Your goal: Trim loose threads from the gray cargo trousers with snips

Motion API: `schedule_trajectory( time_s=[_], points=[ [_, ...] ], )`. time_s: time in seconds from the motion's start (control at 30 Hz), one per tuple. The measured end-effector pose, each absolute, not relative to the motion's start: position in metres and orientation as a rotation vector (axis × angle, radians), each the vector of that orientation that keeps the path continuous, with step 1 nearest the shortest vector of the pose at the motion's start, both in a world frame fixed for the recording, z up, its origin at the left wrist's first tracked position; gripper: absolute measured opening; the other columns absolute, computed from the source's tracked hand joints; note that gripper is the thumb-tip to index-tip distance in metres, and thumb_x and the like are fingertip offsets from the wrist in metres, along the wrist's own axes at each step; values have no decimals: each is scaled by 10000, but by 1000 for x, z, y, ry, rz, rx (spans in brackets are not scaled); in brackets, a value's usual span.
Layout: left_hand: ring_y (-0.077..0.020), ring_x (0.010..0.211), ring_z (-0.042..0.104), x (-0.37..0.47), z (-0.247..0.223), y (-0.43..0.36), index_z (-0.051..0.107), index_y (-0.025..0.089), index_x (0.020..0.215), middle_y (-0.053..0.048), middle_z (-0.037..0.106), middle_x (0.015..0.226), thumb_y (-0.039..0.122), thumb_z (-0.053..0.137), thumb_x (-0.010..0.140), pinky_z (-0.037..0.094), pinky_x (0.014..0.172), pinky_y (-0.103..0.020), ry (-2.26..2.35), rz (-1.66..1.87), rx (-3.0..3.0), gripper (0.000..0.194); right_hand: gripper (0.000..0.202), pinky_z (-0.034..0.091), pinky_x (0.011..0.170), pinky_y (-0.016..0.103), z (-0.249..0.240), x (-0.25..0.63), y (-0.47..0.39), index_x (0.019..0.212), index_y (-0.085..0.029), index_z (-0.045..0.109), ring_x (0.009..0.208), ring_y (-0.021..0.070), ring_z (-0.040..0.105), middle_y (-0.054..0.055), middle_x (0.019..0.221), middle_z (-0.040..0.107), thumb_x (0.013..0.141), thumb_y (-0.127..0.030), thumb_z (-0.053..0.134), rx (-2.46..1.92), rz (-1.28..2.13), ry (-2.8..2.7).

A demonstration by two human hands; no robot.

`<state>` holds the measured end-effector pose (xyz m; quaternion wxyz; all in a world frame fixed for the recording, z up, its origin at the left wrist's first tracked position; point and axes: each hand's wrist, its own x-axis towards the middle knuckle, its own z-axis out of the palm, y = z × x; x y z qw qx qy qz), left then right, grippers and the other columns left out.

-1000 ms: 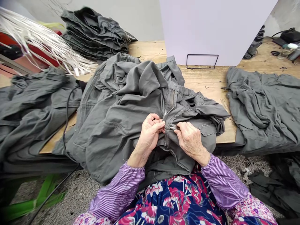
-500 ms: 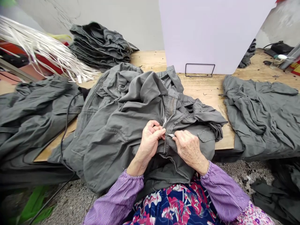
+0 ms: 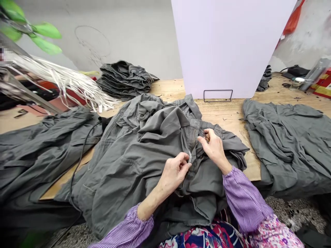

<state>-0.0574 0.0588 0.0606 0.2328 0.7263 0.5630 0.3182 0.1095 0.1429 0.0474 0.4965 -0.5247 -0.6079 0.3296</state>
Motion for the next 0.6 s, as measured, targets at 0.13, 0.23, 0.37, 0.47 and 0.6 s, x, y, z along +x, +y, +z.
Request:
schedule_trajectory(
  time_s=[0.13, 0.23, 0.37, 0.47, 0.6],
  points=[
    [-188, 796, 561, -72, 117, 84, 566, 172, 854, -60, 616, 819, 171, 489, 809, 425, 732, -301, 1849, 1172, 2323, 90, 344, 285, 433, 200, 45, 90, 185, 737, -175, 502, 459, 74, 387, -43, 554, 487, 633, -447, 685, -1148, 1283, -1145],
    [-277, 1086, 493, -84, 153, 118, 543, 147, 1106, -129, 584, 1137, 174, 539, 765, 389, 913, -407, 2026, 1296, 2473, 342, 394, 184, 361, 188, 49, 74, 189, 648, -199, 404, 378, 34, 242, -96, 479, 358, 576, -438, 709, -1057, 1407, -1073],
    [-257, 1089, 517, -93, 159, 146, 491, 142, 1229, -110, 573, 1205, 72, 514, 667, 417, 906, -378, 1759, 1000, 2568, 567, 394, 216, 367, 170, 60, 84, 160, 718, -204, 405, 397, 22, 246, -104, 538, 364, 564, -365, 731, -913, 1419, -942],
    [-184, 839, 601, -91, 130, 129, 653, 154, 897, -63, 661, 864, -9, 392, 643, 455, 774, -286, 1433, 474, 2630, 398, 364, 248, 385, 155, 58, 115, 128, 709, -199, 409, 413, 19, 279, -100, 552, 367, 604, -316, 737, -840, 1429, -766],
    [-183, 742, 599, -87, 94, 78, 610, 155, 714, -68, 628, 752, 0, 375, 701, 436, 662, -269, 1275, -110, 2644, 282, 314, 237, 370, 143, 39, 150, 89, 758, -195, 474, 398, 16, 270, -107, 529, 342, 629, -292, 744, -896, 1493, -672]
  ],
)
